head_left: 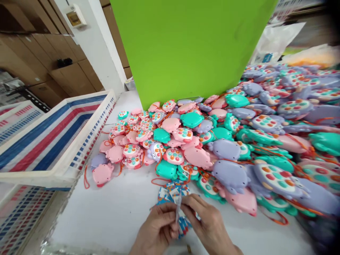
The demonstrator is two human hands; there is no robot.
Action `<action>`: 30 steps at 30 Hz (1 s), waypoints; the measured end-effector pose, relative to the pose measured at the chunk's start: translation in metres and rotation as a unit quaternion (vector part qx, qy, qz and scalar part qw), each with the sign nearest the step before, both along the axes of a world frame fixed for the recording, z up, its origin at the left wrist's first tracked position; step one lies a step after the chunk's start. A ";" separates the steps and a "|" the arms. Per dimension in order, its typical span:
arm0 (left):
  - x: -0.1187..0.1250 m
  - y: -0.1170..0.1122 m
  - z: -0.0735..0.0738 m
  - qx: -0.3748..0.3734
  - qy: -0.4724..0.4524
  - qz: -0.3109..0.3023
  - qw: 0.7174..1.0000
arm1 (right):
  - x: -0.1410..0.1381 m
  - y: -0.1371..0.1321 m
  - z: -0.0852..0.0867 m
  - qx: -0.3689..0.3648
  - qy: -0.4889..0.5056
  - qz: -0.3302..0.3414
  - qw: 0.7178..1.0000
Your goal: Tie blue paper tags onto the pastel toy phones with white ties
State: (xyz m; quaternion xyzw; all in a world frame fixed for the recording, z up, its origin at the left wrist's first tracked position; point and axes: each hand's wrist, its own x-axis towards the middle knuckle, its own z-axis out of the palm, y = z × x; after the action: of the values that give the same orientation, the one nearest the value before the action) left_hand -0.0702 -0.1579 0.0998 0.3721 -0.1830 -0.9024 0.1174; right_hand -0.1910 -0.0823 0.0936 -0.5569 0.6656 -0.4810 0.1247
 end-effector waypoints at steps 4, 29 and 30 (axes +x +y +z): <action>-0.002 0.007 -0.005 0.027 0.047 0.017 0.998 | 0.001 0.003 -0.003 -0.015 0.067 -0.008 0.998; 0.006 0.017 -0.022 0.084 0.163 0.025 0.983 | 0.002 0.004 0.007 0.159 -0.417 0.120 0.887; 0.006 0.018 -0.022 0.086 0.160 0.026 0.983 | 0.000 0.005 0.009 0.172 -0.409 0.132 0.886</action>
State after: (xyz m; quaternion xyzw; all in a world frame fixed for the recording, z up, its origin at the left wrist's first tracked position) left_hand -0.0639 -0.1398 0.0774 0.2358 -0.0741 -0.9594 0.1359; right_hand -0.1905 -0.0773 0.1026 -0.3631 0.5484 -0.5231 0.5420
